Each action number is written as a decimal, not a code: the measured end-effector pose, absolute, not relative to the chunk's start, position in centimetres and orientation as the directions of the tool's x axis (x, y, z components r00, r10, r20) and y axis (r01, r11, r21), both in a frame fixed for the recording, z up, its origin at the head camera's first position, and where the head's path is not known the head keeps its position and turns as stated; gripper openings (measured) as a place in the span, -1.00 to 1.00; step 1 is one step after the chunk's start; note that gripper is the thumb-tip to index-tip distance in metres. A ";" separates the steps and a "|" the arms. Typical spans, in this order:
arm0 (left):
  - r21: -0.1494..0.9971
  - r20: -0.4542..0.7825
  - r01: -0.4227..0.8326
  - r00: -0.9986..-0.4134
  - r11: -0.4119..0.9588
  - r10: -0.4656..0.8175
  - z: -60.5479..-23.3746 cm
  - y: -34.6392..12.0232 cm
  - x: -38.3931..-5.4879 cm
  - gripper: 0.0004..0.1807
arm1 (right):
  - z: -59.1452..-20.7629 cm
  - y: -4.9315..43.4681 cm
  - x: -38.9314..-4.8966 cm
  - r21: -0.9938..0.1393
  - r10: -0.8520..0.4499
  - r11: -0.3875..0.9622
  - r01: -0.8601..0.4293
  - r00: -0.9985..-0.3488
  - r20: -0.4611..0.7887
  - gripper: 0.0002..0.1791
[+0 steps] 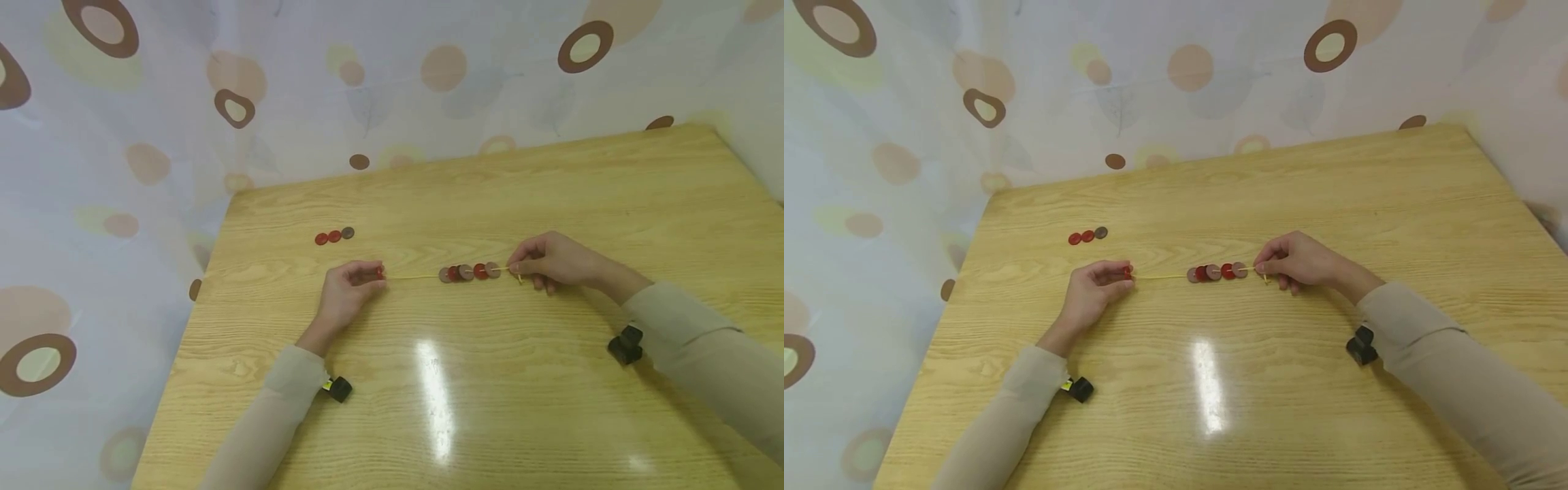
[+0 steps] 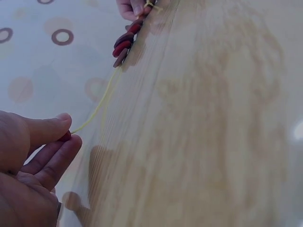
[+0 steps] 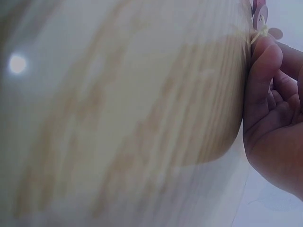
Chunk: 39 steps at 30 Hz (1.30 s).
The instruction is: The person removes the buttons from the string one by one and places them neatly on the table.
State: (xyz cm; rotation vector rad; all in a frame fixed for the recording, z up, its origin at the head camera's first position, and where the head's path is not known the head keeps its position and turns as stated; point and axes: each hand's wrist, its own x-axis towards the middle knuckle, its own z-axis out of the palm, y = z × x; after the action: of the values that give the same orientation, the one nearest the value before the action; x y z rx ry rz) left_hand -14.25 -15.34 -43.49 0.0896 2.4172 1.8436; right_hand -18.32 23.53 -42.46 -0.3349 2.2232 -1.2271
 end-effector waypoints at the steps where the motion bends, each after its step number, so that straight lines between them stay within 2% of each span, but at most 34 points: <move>1: 0.964 -0.046 -0.016 -0.993 0.266 0.107 -43.5 -15.4 -14.3 -0.65 | -42.5 23.6 -18.3 -0.836 -0.472 0.546 0.053 -0.805 -0.359 -0.74; 10: 0.954 -0.036 0.003 -0.992 0.301 0.124 -43.1 -15.4 -15.0 -0.64 | -42.1 23.8 -18.3 -0.835 -0.475 0.549 0.038 -0.807 -0.350 -0.75; 25: 0.870 0.007 0.078 -0.989 0.486 0.147 -41.0 -15.8 -18.5 -0.63 | -42.1 23.8 -18.1 -0.834 -0.466 0.551 0.033 -0.817 -0.340 -0.76; 29: 0.783 0.041 0.148 -0.981 0.604 0.188 -41.0 -16.0 -19.9 -0.60 | -42.1 23.9 -18.1 -0.834 -0.463 0.551 0.032 -0.820 -0.337 -0.75; 33: 0.642 0.085 0.254 -0.961 0.723 0.262 -40.9 -16.1 -21.6 -0.61 | -42.2 23.9 -18.1 -0.832 -0.455 0.554 0.037 -0.823 -0.340 -0.73; 36: 0.539 0.100 0.310 -0.947 0.783 0.306 -40.8 -16.2 -22.8 -0.64 | -42.2 23.8 -18.1 -0.828 -0.449 0.560 0.039 -0.825 -0.343 -0.73; 39: 0.486 0.096 0.321 -0.944 0.813 0.315 -41.0 -16.6 -23.8 -0.66 | -42.2 23.7 -18.2 -0.828 -0.454 0.560 0.032 -0.824 -0.339 -0.73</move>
State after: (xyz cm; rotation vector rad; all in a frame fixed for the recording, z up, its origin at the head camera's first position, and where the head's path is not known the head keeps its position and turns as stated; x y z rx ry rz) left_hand -23.84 -16.56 -41.04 0.5262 3.0021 0.8072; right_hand -18.19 23.69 -42.22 -0.3379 2.2678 -1.2193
